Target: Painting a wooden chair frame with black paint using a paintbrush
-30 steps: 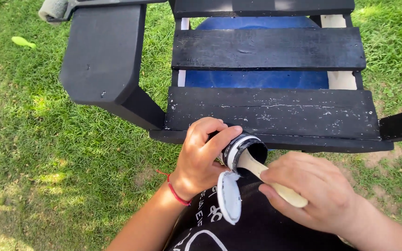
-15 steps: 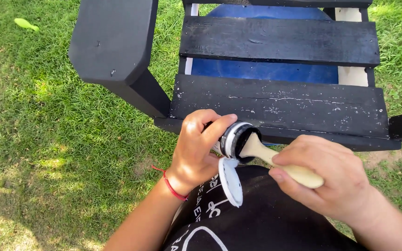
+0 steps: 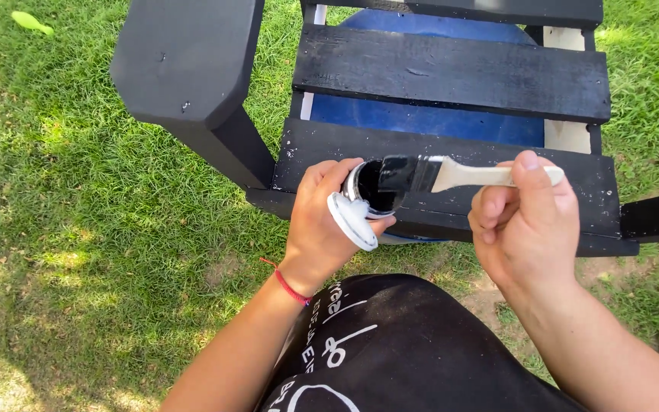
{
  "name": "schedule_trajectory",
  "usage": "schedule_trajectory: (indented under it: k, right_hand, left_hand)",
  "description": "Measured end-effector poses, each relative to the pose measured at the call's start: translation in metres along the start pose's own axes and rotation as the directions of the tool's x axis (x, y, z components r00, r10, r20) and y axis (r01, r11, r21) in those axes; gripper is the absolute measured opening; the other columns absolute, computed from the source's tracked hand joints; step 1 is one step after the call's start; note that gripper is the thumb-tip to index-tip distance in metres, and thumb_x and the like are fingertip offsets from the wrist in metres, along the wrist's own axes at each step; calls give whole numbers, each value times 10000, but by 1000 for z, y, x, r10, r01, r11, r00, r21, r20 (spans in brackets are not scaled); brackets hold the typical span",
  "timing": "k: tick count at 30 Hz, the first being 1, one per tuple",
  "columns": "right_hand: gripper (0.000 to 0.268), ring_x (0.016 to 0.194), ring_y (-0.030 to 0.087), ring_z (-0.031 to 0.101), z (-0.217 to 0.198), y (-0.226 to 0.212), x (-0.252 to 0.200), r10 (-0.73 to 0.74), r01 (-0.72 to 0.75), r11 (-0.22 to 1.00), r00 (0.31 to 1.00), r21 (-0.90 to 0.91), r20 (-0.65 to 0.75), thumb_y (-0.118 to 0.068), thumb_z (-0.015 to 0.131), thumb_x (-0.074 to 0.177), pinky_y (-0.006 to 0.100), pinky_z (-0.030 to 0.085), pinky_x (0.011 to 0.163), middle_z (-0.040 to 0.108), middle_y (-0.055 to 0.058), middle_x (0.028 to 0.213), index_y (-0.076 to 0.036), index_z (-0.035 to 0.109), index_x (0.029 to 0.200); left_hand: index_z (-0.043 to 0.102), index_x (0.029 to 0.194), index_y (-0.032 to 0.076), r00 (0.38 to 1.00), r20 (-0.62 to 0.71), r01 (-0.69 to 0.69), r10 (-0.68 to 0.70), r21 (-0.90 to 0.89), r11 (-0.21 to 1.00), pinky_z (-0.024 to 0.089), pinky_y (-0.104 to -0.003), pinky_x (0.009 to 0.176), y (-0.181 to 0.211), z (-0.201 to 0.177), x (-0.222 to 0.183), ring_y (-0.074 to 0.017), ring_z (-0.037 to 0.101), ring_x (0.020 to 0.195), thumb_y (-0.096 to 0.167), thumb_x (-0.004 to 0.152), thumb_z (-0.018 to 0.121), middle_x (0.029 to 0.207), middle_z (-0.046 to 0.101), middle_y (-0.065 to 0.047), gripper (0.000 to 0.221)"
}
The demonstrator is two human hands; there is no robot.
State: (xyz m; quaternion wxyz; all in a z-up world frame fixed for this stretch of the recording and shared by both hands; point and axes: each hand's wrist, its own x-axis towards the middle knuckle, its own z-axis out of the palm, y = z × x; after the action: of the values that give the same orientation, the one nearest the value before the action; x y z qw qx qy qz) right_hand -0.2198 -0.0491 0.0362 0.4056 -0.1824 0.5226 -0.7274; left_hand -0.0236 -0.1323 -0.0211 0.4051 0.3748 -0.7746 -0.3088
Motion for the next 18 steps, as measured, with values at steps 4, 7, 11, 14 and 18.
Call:
schedule_trajectory:
  k: [4, 7, 11, 14, 18]
  right_hand:
    - [239, 431, 135, 416, 2, 4, 12, 72, -72, 997, 997, 25, -23, -338, 608, 963, 258, 234, 383, 485, 22, 516, -168, 511, 826]
    - [236, 422, 151, 408, 4, 9, 24, 88, -88, 995, 996, 54, -11, -299, 598, 979, 267, 250, 381, 517, 50, 542, -162, 513, 807]
    - [140, 541, 234, 609, 18, 17, 42, -39, 74, 976, 985, -207, 169, -113, 544, 970, 295, 443, 432, 644, 172, 674, -21, 646, 941]
    - [116, 679, 236, 711, 38, 26, 54, -25, 147, 894, 959, -422, 282, -58, 551, 950, 282, 535, 541, 697, 192, 780, -22, 658, 979]
    - [106, 760, 159, 733, 70, 37, 60, -28, 345, 690, 891, -636, 453, -90, 584, 928, 236, 556, 585, 738, 116, 838, -66, 680, 965]
  left_hand:
    - [595, 1255, 127, 991, 51, 121, -121, 8, 993, 445, -344, 1025, 0, -8, -5, -258, 542, 1162, 298, 590, 943, 1188, 608, -121, 769]
    - [586, 1242, 89, 996, 4, 89, -89, -60, 994, 460, -343, 1012, -4, -21, -23, -254, 566, 1125, 278, 637, 929, 1176, 621, -111, 721]
    - [537, 1274, 63, 994, -83, 69, -64, 57, 996, 454, -408, 1052, -17, -38, -65, -292, 568, 1169, 363, 718, 871, 1228, 600, -128, 714]
    - [556, 1265, 51, 978, -148, 158, -145, 79, 984, 473, -423, 1049, -25, -49, -100, -288, 572, 1162, 387, 683, 883, 1218, 593, -134, 748]
    - [521, 1323, 101, 939, -196, 298, -283, 53, 953, 440, -442, 1084, -23, -59, -137, -286, 536, 1232, 360, 680, 887, 1290, 529, -143, 784]
